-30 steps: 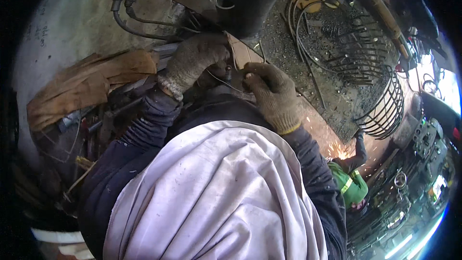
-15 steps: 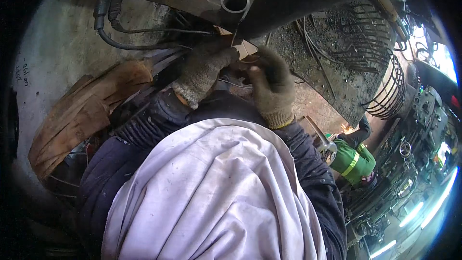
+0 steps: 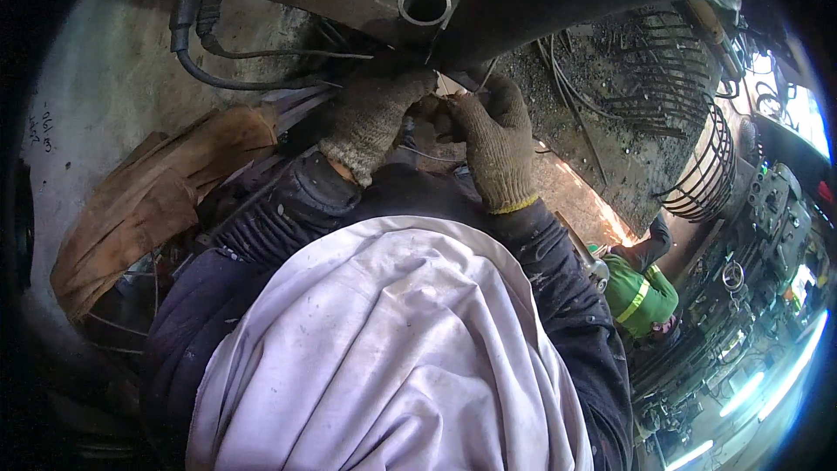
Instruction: The person positions and secures a metal hook onto a wire cage by hand and using a tool.
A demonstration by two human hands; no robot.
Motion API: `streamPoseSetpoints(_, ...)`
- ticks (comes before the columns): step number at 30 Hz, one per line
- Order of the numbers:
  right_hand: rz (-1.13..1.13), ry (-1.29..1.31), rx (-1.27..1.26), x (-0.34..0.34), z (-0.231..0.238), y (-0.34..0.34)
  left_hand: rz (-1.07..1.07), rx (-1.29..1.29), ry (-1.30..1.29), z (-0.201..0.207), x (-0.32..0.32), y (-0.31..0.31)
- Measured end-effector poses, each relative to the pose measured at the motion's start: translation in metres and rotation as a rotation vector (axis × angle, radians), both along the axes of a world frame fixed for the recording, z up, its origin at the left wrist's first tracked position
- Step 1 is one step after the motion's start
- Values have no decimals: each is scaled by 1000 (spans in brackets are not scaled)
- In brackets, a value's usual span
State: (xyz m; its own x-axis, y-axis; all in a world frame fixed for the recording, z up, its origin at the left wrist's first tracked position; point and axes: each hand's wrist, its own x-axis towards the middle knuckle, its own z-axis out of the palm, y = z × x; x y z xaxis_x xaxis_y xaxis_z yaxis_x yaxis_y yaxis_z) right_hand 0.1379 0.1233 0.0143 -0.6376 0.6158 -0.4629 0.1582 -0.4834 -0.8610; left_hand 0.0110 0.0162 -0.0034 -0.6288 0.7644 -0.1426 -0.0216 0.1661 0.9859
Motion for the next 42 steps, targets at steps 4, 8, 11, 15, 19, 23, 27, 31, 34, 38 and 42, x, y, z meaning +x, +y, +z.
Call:
streamPoseSetpoints(4,-2,-52,16,0,3,0,77,-16,-298,8,3,2)
streamPoseSetpoints(8,9,-59,-24,1,3,3,146,54,-323,1,9,6)
streamPoseSetpoints(11,-24,-43,-6,-1,2,3,189,30,-240,1,11,6)
streamPoseSetpoints(15,-17,-40,21,0,3,2,141,53,-420,-6,8,5)
streamPoseSetpoints(19,15,-87,58,2,3,2,-10,126,-412,-16,-1,-5)
streamPoseSetpoints(23,32,-47,27,7,5,-1,-124,142,102,-7,-4,-16)
streamPoseSetpoints(27,120,-56,54,18,1,-3,-89,107,-767,-3,1,-19)
streamPoseSetpoints(31,122,-71,49,23,5,-1,-77,218,-763,8,6,-23)
streamPoseSetpoints(34,149,-47,133,25,9,-1,-129,298,-770,7,2,-26)
streamPoseSetpoints(38,166,72,85,27,9,0,-175,322,-648,5,-1,-28)
streamPoseSetpoints(42,158,49,30,27,12,5,-119,300,-655,-4,-1,-22)
